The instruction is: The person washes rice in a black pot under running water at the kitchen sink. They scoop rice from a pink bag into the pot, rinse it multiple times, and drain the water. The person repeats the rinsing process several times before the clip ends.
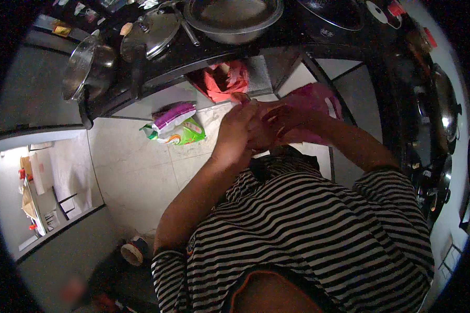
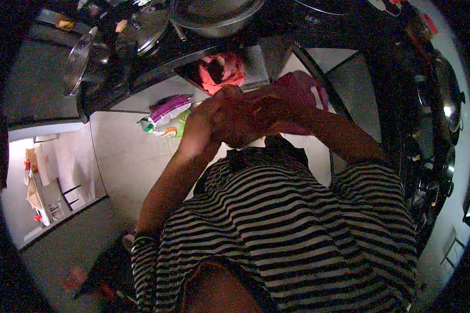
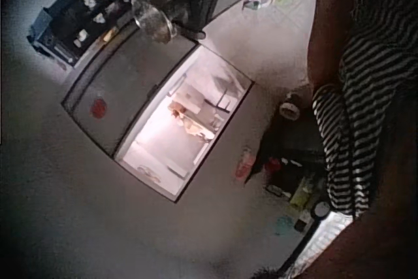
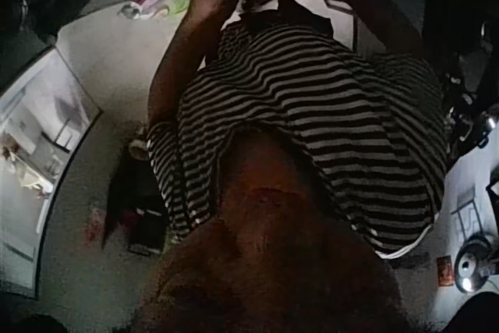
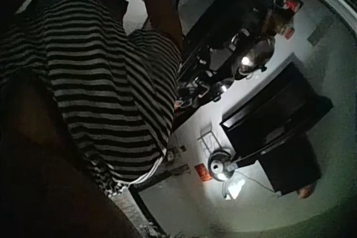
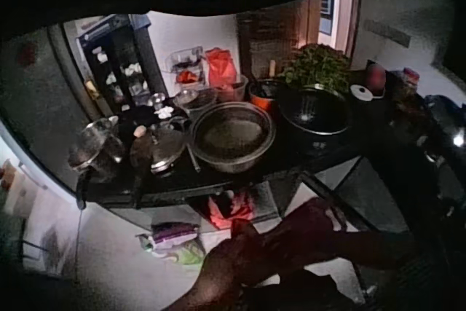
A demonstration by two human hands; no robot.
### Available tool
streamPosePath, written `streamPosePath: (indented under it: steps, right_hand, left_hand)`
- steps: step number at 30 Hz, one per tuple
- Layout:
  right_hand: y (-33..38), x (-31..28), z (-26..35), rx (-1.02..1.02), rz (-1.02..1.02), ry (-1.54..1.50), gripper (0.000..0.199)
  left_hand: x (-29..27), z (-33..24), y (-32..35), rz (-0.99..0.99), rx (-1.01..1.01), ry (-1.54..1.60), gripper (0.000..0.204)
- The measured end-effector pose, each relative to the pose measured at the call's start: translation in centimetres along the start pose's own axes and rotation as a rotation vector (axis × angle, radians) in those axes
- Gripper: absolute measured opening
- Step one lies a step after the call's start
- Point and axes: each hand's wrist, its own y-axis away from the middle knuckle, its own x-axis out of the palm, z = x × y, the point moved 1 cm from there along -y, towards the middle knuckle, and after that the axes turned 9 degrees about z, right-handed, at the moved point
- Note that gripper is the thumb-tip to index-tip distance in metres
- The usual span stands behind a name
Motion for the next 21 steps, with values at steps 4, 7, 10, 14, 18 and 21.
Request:
streamPosePath:
  steps: [4,7,10,14,18,21]
  right_hand:
    - [3.9,1.5,2.4,-0.059,-0.276,-0.221,0.047]
    - [5.1,-0.9,1.5,-0.333,-0.135,-0.264,0.048]
    - [6.9,0.7,5.5,-0.242,-0.28,-0.191,0.049]
    - [9.1,1.7,9.0,-0.33,-0.246,-0.233,0.056]
    - [11.4,-1.8,10.6,-0.342,-0.292,-0.343,0.054]
    - [15.1,-1.9,15.6,-0.464,-0.559,-0.225,0.04]
  left_hand:
    - [0.5,-1.3,-0.6,0.035,-0.049,0.019,0.017]
    - [0.1,-2.3,-2.2,0.293,-0.127,0.136,0.014]
    - [1.0,-3.0,-3.7,0.189,-0.085,0.156,0.016]
    - [1.4,-2.2,-6.0,0.141,-0.098,0.205,0.021]
    - [3.3,-1.7,-6.8,0.091,-0.146,0.184,0.026]
    - [1.7,-0.1,-8.3,0.111,-0.155,0.125,0.024]
